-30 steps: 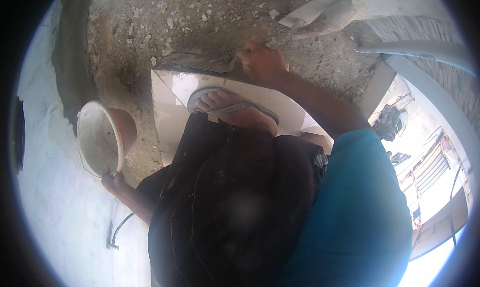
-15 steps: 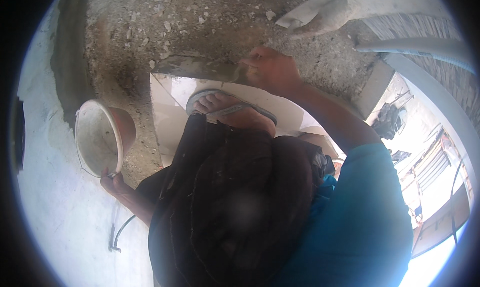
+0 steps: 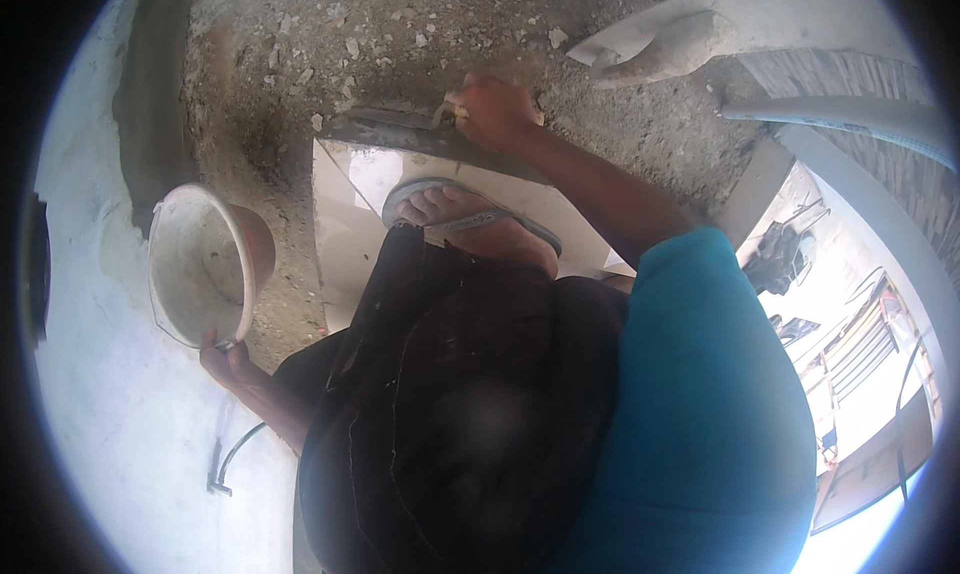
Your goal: The person scoops cement from a bucket and applies it to a wall using a trowel, smoothing the surface along the edge. The person repeatedly scoops and spreads cement along the wall's base.
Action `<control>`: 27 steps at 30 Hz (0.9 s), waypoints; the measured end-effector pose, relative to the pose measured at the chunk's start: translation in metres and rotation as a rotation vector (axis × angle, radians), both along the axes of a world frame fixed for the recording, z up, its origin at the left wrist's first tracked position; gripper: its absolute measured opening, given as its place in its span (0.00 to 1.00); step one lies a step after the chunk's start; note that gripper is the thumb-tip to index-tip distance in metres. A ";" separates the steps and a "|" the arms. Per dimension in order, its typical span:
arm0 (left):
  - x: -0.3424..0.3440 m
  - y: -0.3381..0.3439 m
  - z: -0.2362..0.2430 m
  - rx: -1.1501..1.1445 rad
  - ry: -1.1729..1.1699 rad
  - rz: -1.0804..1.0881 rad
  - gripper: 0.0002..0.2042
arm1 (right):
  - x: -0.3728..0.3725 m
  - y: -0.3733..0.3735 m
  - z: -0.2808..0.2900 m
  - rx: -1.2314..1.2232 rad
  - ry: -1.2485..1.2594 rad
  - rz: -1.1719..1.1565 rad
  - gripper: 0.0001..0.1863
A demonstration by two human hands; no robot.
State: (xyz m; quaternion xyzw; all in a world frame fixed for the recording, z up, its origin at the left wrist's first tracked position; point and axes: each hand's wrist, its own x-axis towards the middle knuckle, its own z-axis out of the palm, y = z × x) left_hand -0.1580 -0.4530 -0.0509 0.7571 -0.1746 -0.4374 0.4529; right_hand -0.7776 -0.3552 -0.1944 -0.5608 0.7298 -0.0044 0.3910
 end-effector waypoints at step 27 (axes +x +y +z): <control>-0.280 -0.005 0.087 -0.407 -0.176 -0.006 0.34 | 0.113 -0.142 0.169 -0.595 -0.165 0.233 0.19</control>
